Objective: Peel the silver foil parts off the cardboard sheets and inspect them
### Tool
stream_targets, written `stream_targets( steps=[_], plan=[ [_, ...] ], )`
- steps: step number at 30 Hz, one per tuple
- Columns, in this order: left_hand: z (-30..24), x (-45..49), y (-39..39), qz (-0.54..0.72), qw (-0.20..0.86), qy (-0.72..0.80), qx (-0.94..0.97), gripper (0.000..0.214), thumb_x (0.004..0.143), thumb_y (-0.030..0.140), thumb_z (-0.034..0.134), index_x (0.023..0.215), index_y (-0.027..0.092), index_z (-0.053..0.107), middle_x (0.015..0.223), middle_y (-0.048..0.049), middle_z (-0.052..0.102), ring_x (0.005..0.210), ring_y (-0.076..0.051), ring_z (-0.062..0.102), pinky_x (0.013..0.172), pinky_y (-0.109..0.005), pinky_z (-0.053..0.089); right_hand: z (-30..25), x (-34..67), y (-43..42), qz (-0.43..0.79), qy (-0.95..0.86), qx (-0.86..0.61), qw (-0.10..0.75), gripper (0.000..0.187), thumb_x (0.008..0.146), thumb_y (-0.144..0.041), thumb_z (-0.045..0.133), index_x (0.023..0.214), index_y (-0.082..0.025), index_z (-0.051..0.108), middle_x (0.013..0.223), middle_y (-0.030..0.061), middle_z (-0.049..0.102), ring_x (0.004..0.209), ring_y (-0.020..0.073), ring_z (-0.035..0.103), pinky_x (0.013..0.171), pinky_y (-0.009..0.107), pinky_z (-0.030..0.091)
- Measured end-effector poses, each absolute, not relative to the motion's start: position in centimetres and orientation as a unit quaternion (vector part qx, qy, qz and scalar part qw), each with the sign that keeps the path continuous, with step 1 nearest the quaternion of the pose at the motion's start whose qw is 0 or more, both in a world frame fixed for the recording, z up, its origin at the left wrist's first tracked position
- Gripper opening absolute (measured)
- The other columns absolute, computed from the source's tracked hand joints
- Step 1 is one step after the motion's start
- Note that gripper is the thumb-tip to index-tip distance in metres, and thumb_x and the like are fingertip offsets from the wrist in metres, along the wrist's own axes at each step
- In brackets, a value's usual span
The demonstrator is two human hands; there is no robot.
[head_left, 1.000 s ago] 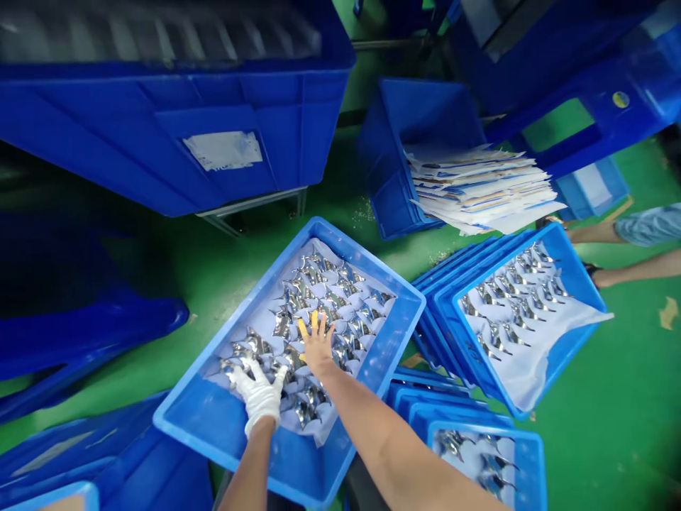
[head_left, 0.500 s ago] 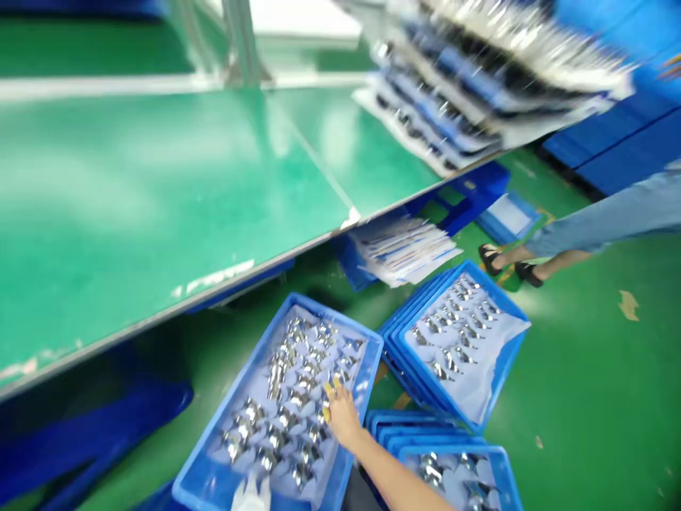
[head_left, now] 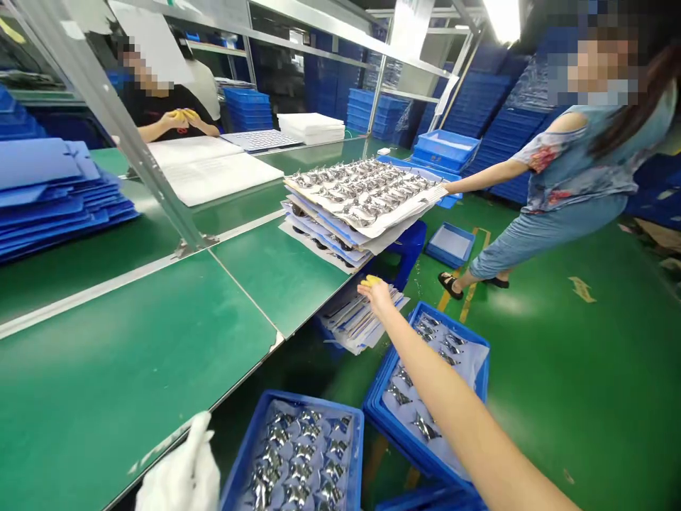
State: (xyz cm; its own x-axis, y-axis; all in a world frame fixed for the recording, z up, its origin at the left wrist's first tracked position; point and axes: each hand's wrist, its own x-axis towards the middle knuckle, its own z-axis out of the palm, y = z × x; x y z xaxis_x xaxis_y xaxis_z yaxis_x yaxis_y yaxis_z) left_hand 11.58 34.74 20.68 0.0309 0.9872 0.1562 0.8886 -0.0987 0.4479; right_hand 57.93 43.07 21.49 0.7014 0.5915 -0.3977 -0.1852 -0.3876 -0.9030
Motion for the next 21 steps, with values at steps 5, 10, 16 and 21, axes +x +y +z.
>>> stream_targets(
  steps=[5,10,16,21],
  plan=[
    [22.1,14.5,37.9,0.253,0.142,0.601,0.745,0.057,0.085,0.049,0.043,0.134,0.023,0.057,0.118,-0.0094,0.07,0.106,-0.032,0.062,0.103,-0.05,0.045,21.6,59.5,48.6,0.389,-0.078,-0.775,0.491,0.034,0.095,-0.037,0.053,0.121,-0.016,0.056,0.112,0.0076,0.065,0.089,0.0158,0.066,0.075,0.034,0.059],
    [20.9,16.2,36.2,0.224,0.227,0.591,0.741,0.053,0.084,0.046,0.043,0.13,0.025,0.06,0.126,-0.0047,0.066,0.115,-0.029,0.06,0.108,-0.046,0.045,22.1,60.0,50.9,0.427,-0.005,-0.783,0.452,0.034,0.096,-0.03,0.054,0.122,-0.008,0.053,0.111,0.009,0.062,0.087,0.0126,0.064,0.073,0.032,0.057],
    [20.1,18.3,35.8,0.208,0.335,0.57,0.721,0.042,0.079,0.037,0.049,0.116,0.031,0.069,0.12,-0.0024,0.069,0.123,-0.027,0.056,0.109,-0.042,0.046,23.3,60.6,51.5,0.474,0.033,-0.768,0.429,0.025,0.096,-0.029,0.053,0.112,-0.011,0.058,0.097,0.004,0.064,0.074,0.0089,0.062,0.062,0.024,0.055],
    [20.8,19.7,35.4,0.203,0.404,0.584,0.674,0.043,0.081,0.04,0.049,0.117,0.027,0.068,0.116,-0.0044,0.07,0.114,-0.026,0.061,0.1,-0.04,0.052,23.6,60.9,51.1,0.482,0.014,-0.755,0.444,0.026,0.094,-0.034,0.057,0.109,-0.013,0.06,0.094,0.0034,0.065,0.072,0.0101,0.062,0.06,0.024,0.055]
  ],
)
